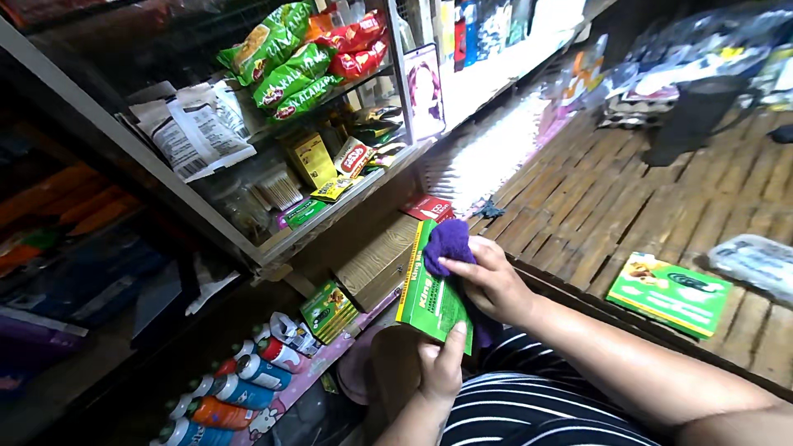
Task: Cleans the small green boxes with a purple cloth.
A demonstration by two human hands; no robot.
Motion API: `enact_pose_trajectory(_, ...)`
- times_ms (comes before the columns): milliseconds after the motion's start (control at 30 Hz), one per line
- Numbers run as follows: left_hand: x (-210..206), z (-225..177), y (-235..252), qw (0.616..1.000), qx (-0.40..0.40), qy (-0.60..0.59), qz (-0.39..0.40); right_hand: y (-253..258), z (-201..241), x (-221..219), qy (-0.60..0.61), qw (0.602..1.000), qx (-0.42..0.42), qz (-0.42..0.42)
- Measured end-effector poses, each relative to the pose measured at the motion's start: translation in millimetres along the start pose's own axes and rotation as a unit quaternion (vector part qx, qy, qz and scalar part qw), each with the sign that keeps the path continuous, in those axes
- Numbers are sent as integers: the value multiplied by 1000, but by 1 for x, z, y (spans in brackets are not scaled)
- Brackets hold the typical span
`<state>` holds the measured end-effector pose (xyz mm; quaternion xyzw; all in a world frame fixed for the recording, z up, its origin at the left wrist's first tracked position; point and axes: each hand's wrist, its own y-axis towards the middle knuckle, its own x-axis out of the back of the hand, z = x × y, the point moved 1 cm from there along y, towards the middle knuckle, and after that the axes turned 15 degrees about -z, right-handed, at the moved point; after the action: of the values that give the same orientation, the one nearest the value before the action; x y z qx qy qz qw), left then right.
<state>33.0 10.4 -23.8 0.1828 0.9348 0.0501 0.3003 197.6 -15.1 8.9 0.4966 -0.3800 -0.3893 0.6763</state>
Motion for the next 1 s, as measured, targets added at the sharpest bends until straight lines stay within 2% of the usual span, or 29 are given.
enact_pose_trajectory(100, -1, 1, 0, 1000, 19, 15, -2, -1, 1, 0, -16, 999, -24, 17)
enact_pose_trajectory(233, -4, -2, 2, 998, 44, 18, -27, -7, 12, 1, 56, 994, 61, 77)
enact_pose_trajectory(300, -5, -4, 2, 998, 56, 16, -25, -3, 9, 2, 68, 991, 76, 90)
enact_pose_trajectory(500, -6, -4, -3, 996, 83, 24, -1, 4, -3, 2, -16, 998, -29, 59)
enact_pose_trajectory(733, -6, -1, 1, 996, 83, 18, -25, -7, 18, 2, 69, 987, -63, 132)
enact_pose_trajectory(1000, -3, 1, 3, 997, 80, -18, -10, -10, 27, 4, 141, 978, -64, 140)
